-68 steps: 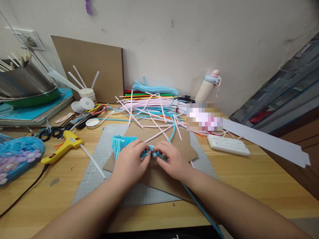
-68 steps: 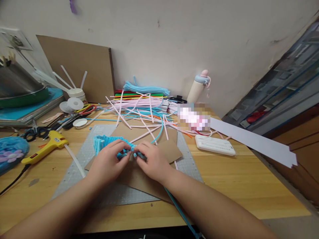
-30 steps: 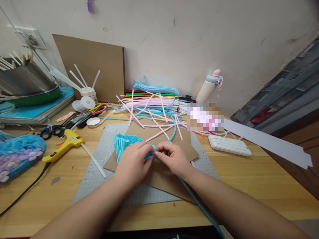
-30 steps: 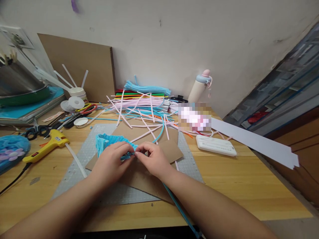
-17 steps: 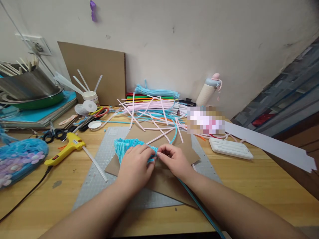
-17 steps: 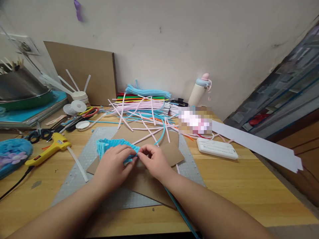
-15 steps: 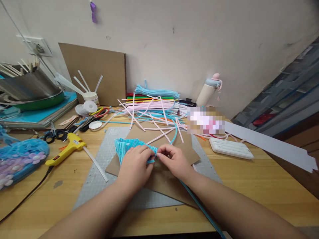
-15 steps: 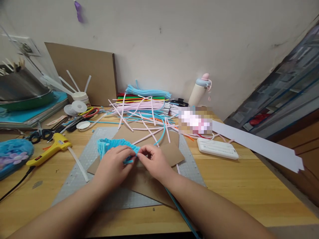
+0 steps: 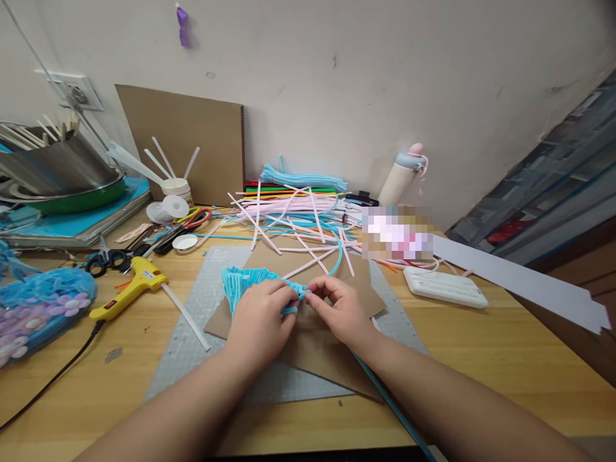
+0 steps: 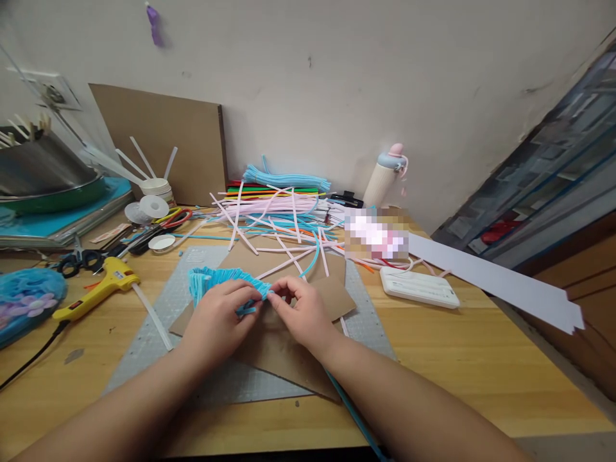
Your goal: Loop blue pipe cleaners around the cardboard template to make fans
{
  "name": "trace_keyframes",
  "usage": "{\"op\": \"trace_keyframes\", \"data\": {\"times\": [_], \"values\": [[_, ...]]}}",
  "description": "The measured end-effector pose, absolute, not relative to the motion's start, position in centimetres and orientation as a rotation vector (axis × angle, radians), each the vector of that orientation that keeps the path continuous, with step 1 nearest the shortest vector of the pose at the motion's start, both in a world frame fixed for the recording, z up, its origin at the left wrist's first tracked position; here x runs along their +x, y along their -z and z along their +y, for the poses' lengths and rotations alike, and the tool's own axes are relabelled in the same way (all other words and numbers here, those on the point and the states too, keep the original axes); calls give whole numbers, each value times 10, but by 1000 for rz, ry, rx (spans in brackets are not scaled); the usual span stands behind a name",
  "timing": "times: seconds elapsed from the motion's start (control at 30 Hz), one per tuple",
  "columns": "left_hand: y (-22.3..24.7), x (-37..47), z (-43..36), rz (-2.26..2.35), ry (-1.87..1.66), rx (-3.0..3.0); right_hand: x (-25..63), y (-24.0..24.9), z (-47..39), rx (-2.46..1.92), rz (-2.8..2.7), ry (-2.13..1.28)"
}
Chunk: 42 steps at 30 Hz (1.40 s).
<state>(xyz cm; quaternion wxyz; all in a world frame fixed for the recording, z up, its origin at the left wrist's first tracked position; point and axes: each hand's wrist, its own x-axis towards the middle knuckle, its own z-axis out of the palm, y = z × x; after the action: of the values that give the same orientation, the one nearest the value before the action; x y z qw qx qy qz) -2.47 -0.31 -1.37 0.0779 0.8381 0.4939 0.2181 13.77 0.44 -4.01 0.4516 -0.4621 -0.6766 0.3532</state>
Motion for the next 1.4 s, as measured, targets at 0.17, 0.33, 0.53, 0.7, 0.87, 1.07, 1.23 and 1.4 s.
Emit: {"op": "trace_keyframes", "data": {"times": [0.17, 0.33, 0.53, 0.7, 0.87, 1.07, 1.23, 1.4], "values": [[14, -25, -3, 1495, -641, 2509, 138, 37, 3, -1091, -1749, -844], [13, -25, -4, 1501, -646, 2494, 139, 37, 3, -1126, -1763, -829], [13, -25, -4, 1481, -643, 2509, 138, 37, 2, -1096, -1793, -849], [14, -25, -3, 1459, -637, 2506, 138, 38, 4, -1060, -1841, -801], [14, -24, -3, 1485, -620, 2481, 138, 40, 7, -1138, -1778, -801], [11, -24, -5, 1496, -626, 2465, 134, 40, 7, -1132, -1824, -768], [12, -25, -5, 1498, -650, 2461, 134, 39, 7, -1115, -1813, -750], [12, -25, -4, 1532, -641, 2453, 137, 38, 5, -1049, -1812, -779]]}}
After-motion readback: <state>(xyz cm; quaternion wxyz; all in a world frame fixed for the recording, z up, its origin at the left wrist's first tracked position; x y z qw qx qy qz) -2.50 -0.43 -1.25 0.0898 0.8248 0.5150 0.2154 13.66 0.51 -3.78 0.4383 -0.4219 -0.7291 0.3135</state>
